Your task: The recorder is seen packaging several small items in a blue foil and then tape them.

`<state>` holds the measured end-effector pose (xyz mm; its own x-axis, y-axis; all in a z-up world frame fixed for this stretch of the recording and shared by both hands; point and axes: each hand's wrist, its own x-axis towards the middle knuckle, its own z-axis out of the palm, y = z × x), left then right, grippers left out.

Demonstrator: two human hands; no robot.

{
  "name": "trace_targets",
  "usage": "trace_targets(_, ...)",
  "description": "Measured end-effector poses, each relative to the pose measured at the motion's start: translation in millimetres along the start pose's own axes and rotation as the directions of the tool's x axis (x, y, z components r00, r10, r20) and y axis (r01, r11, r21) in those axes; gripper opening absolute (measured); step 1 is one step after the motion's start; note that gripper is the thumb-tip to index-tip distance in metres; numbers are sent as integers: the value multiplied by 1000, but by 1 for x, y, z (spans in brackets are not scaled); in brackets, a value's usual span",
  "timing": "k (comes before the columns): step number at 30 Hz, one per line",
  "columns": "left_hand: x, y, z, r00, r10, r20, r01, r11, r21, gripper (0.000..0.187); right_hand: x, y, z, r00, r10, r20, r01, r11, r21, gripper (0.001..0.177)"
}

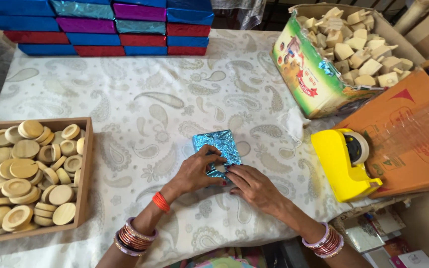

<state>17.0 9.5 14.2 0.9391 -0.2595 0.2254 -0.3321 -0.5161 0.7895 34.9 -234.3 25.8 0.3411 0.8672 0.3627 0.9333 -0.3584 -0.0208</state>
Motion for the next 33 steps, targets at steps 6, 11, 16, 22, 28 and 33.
trace_targets(6,-3,-36,-9,969,-232,84,229,716,-659,35,2,-1,10,997,44,-65,-44,999,8,56)
trace_targets(11,-1,-53,-17,880,-421,-220,199,748,-633,26,3,-3,10,996,32,-83,-30,999,21,54)
trace_targets(16,-2,-92,2,823,-334,-460,105,885,-454,39,2,-3,20,993,29,-117,-29,1000,-2,51)
trace_targets(22,2,-72,5,907,-121,-402,79,990,-121,51,5,-8,23,985,64,-160,-63,998,11,45)
trace_targets(28,4,-69,-4,919,-256,-301,202,959,-198,50,3,2,31,985,71,-155,-84,993,-78,42)
trace_targets(33,2,-72,-22,901,-352,-253,150,800,-581,55,13,16,10,936,267,-230,-217,950,224,43)
